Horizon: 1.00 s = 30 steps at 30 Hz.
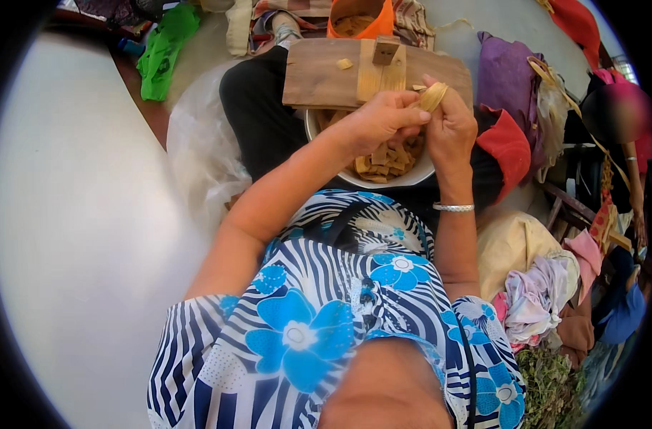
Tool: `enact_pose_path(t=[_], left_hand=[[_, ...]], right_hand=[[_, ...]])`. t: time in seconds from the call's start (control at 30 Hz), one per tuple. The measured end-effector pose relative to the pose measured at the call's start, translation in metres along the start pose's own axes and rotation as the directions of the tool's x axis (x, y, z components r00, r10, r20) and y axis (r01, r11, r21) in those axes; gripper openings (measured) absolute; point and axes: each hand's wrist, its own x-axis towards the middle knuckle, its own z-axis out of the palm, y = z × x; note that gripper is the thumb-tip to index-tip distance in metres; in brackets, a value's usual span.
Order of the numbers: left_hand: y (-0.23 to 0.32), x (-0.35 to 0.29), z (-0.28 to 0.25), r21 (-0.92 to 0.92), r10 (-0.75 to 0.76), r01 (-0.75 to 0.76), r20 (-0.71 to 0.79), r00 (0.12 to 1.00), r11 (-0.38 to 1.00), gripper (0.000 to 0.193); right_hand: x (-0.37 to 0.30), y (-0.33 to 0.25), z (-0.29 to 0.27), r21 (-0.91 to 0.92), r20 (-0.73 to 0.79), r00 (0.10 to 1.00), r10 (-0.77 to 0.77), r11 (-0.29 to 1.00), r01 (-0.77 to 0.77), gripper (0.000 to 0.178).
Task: The person pulls thin strips of plant material through a metal blade mounted on a wooden block and places the processed strips into a large bowl.
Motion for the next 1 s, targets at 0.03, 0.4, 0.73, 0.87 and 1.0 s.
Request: enact_pose_path(t=[0.03, 0.4, 0.73, 0.87, 1.0], left_hand=[[-0.004, 0.001, -0.004, -0.039, -0.022, 0.023, 0.031, 0.999, 0.999, 0.012], [-0.033, -0.022, -0.010, 0.737, 0.211, -0.035, -0.147, 0.966, 0.675, 0.009], [-0.049, -0.034, 0.008, 0.960, 0.623, -0.213, 0.055, 0.780, 0.181, 0.017], [-0.067, -0.032, 0.003, 0.897, 0.632, -0.263, -0.023, 0.775, 0.355, 0.023], [-0.051, -0.044, 0.009, 0.823, 0.475, -0.201, -0.094, 0.875, 0.532, 0.024]], right_hand=[[0.000, 0.002, -0.001, 0.029, 0.017, 1.000, -0.016, 0.999, 0.015, 0.027], [-0.033, 0.014, -0.006, -0.205, 0.263, 0.950, 0.171, 0.972, -0.118, 0.013], [-0.077, 0.016, -0.006, 0.487, 0.667, 0.477, 0.572, 0.151, -0.861, 0.031], [-0.077, 0.008, -0.005, 0.595, 0.764, 0.471, 0.441, -0.197, -0.779, 0.028], [-0.076, 0.004, 0.005, 0.577, 0.577, 0.581, 0.573, 0.217, -0.787, 0.022]])
